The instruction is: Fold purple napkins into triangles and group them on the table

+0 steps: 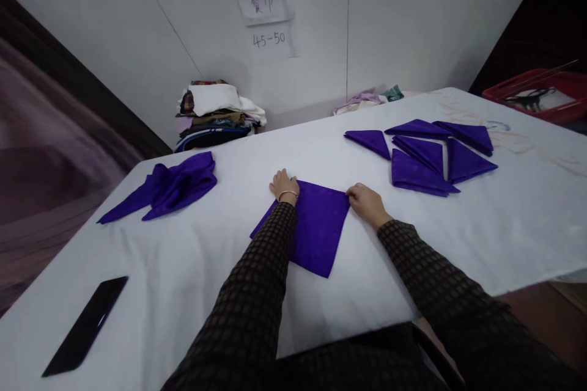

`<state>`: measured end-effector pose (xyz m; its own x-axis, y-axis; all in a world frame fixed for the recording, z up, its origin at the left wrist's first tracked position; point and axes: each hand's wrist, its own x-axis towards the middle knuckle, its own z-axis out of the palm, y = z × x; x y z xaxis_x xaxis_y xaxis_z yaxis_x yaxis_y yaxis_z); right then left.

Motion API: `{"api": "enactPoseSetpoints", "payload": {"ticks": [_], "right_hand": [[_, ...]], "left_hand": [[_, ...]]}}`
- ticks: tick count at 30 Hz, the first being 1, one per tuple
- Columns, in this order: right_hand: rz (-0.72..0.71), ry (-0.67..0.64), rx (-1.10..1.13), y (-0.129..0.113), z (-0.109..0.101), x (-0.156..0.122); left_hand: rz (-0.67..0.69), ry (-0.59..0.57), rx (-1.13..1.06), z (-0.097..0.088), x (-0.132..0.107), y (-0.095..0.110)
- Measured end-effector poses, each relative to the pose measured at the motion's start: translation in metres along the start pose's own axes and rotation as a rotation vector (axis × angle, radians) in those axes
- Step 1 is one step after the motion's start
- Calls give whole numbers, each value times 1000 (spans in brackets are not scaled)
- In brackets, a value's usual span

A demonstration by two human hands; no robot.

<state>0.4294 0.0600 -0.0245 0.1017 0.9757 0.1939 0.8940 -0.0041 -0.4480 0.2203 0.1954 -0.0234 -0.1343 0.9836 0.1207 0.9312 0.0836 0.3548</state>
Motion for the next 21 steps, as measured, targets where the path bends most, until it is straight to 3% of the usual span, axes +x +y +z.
{"api": "enactPoseSetpoints", "payload": {"ticks": [5,9,13,18,21], "right_hand": [[7,0,5,0,0,0],[15,-3,6,0,-1,1],[27,-7,17,0,-1,2],[18,-8,21,1,0,3],[12,-5,22,2,0,3]], "left_hand": [[17,106,-45,-8,-6,2],[181,116,-33,-16,-14,4],[379,54,-36,-23,-34,8],[742,-133,-83,-19,-72,24],[803,-180,-120,-10,-86,39]]}}
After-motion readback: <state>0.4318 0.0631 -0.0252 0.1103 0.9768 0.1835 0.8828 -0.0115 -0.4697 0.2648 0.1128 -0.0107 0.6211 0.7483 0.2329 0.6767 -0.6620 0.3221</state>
